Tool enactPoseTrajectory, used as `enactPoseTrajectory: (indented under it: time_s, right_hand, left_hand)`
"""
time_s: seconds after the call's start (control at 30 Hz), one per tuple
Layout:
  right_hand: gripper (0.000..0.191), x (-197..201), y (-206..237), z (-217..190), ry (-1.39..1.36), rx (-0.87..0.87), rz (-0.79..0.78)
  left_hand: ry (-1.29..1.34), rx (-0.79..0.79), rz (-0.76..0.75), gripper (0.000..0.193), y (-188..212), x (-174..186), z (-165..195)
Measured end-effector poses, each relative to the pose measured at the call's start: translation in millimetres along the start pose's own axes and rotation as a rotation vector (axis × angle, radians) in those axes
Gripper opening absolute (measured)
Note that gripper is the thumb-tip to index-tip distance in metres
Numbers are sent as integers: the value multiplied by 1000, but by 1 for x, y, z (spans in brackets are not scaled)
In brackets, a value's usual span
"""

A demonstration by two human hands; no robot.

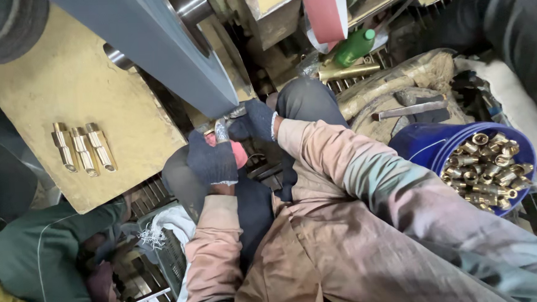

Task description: The person sits on the floor and repeatedly presses small brass cylindrical parts against a rotating belt sander to smooth their surfaces. They rotate the parts by hand to treat different sides, then place the finished pieces on a nearby wooden board.

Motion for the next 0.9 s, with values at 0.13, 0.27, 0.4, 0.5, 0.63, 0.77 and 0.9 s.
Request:
enactPoseTrajectory:
  time_s: [0.13,0.27,0.4,0.5,0.63,0.77,0.9]
  right_hand:
    - [37,-16,29,-11,130,39,-59]
    - [39,-33,90,-35,369,118,-107]
    - [42,-45,162,-51,542,178,-94]
    - [46,-55,197,-50,534,175,-111]
    - [49,-72,223,-65,835,322,-204]
    - [64,-83,220,-77,749,302,-191]
    - [63,-98,243,-70,923,268,-316]
  left_hand:
    - [57,13,-114,25,19,-1,14]
    - [41,-57,-245,27,62,24,38]
    - [-54,-125,-255,28,101,50,33]
    - [-14,-136,-232,30,109,51,4]
    - [141,-54,-237,31,108,46,-35]
    - [-98,-247,-199,33,114,53,-7]
    - [-177,-245,-233,35,115,52,39]
Point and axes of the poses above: each hand's wrist, its own y-axis away from the middle knuckle, its own x-axis out of the back of the hand, z = x × y, the point moved 8 cm from there along -y, towards the middle knuckle, and after that the axes turned 4 degrees about x, right-handed, at the moved point
